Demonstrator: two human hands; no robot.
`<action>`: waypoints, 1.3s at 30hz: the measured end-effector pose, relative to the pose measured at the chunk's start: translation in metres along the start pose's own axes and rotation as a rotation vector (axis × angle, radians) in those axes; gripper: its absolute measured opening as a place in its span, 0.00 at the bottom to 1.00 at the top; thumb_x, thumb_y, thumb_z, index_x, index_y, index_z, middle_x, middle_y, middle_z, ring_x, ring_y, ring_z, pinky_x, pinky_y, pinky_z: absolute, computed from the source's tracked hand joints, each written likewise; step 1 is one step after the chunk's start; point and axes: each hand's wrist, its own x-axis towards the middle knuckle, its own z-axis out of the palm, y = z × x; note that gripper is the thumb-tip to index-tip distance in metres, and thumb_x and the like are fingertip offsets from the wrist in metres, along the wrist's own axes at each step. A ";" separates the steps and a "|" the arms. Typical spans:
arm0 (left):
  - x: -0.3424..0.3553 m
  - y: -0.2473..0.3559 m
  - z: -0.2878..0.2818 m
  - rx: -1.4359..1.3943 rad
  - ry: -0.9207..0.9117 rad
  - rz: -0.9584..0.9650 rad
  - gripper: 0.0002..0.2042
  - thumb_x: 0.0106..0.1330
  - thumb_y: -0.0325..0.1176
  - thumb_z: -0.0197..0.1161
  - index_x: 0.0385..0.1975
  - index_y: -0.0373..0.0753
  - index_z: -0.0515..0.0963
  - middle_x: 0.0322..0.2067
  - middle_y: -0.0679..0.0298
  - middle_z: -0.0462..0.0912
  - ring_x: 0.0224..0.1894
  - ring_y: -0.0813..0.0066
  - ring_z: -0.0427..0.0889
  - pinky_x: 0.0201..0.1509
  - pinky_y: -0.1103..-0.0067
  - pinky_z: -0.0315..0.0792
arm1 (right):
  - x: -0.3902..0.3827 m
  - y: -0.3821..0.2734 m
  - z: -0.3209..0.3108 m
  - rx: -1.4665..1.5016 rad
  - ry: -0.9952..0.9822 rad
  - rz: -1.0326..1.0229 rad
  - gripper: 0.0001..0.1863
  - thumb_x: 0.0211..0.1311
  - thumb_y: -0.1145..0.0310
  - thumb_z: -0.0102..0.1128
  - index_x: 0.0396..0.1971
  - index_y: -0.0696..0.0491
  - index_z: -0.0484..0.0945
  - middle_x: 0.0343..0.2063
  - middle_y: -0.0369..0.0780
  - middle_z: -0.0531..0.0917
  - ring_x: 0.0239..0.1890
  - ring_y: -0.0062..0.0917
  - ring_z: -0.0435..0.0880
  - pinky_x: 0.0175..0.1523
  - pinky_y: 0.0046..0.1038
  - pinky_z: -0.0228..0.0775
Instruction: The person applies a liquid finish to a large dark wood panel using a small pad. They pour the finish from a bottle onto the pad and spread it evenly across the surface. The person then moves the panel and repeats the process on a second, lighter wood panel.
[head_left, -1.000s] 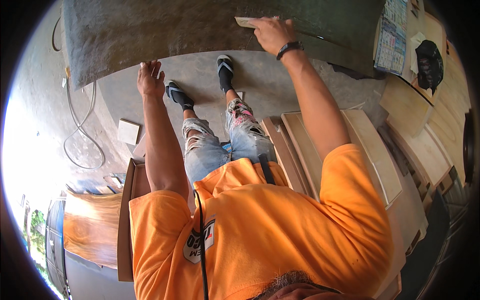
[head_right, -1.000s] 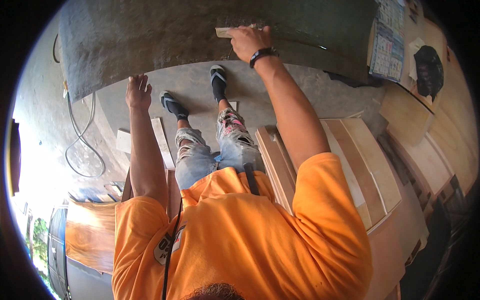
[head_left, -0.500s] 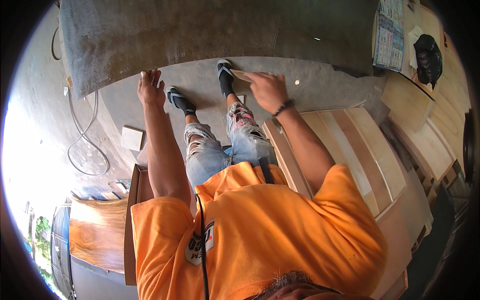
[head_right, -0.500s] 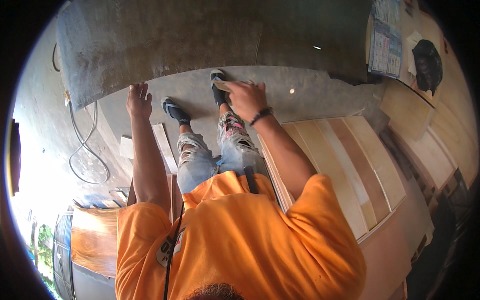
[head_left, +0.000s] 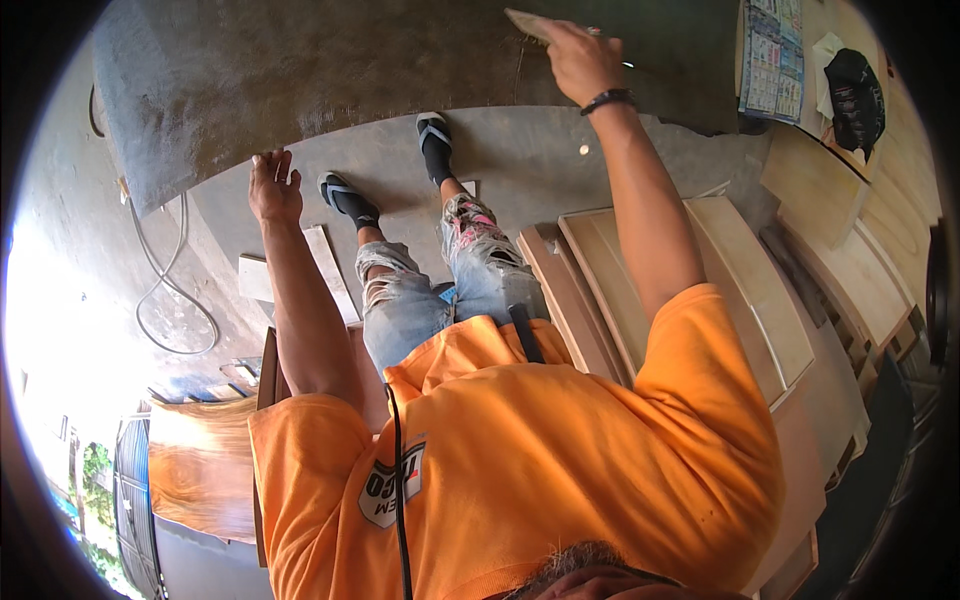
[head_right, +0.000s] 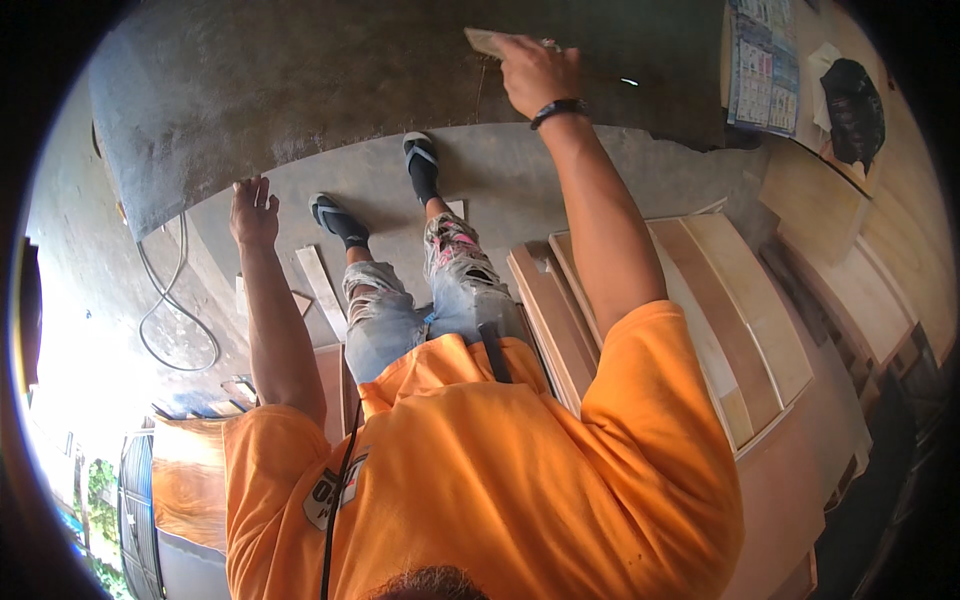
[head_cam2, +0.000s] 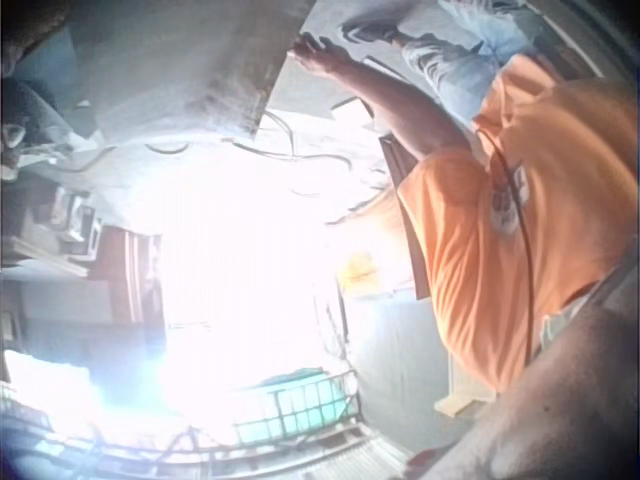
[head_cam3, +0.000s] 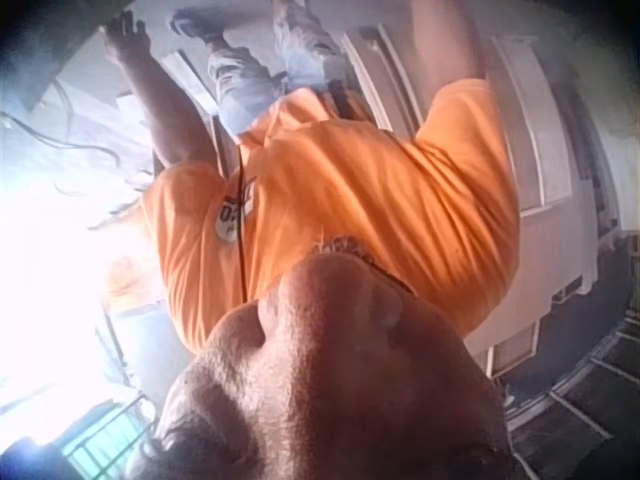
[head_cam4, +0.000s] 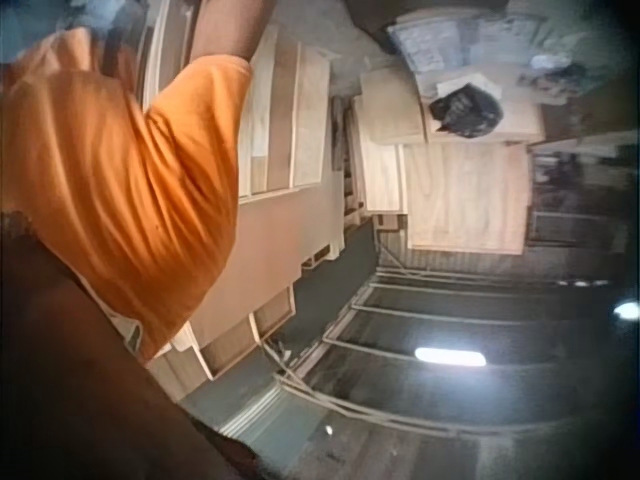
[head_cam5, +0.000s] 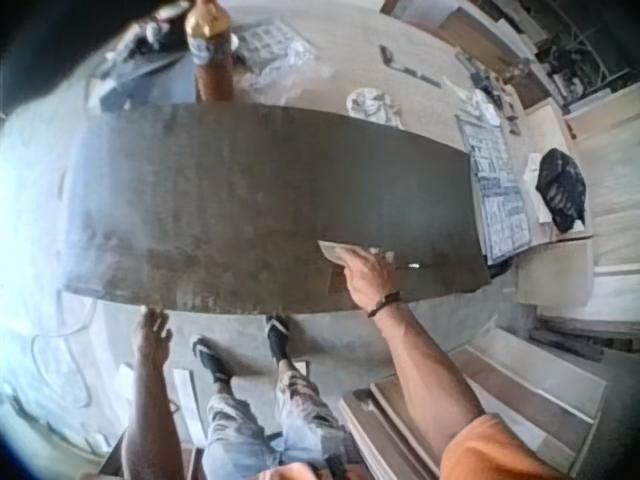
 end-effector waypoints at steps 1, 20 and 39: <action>0.000 0.001 0.001 0.026 0.057 -0.002 0.15 0.69 0.45 0.48 0.48 0.45 0.69 0.46 0.65 0.76 0.50 0.71 0.71 0.45 0.70 0.58 | 0.000 -0.007 0.008 -0.051 -0.043 0.005 0.18 0.57 0.68 0.50 0.49 0.40 0.74 0.48 0.32 0.78 0.47 0.29 0.77 0.48 0.39 0.62; -0.112 -0.135 0.139 0.021 -0.376 -0.267 0.29 0.68 0.49 0.44 0.61 0.34 0.57 0.61 0.55 0.63 0.60 0.65 0.66 0.55 0.65 0.62 | 0.003 -0.038 0.014 -0.088 -0.181 -0.026 0.16 0.58 0.68 0.49 0.46 0.41 0.77 0.46 0.31 0.80 0.43 0.29 0.79 0.46 0.39 0.60; -0.084 -0.118 0.141 0.353 -0.425 -0.342 0.34 0.61 0.55 0.44 0.64 0.40 0.53 0.66 0.59 0.53 0.68 0.57 0.44 0.66 0.52 0.37 | -0.133 -0.073 0.020 0.253 -0.210 0.146 0.13 0.55 0.67 0.49 0.39 0.47 0.79 0.40 0.39 0.82 0.41 0.35 0.80 0.46 0.41 0.65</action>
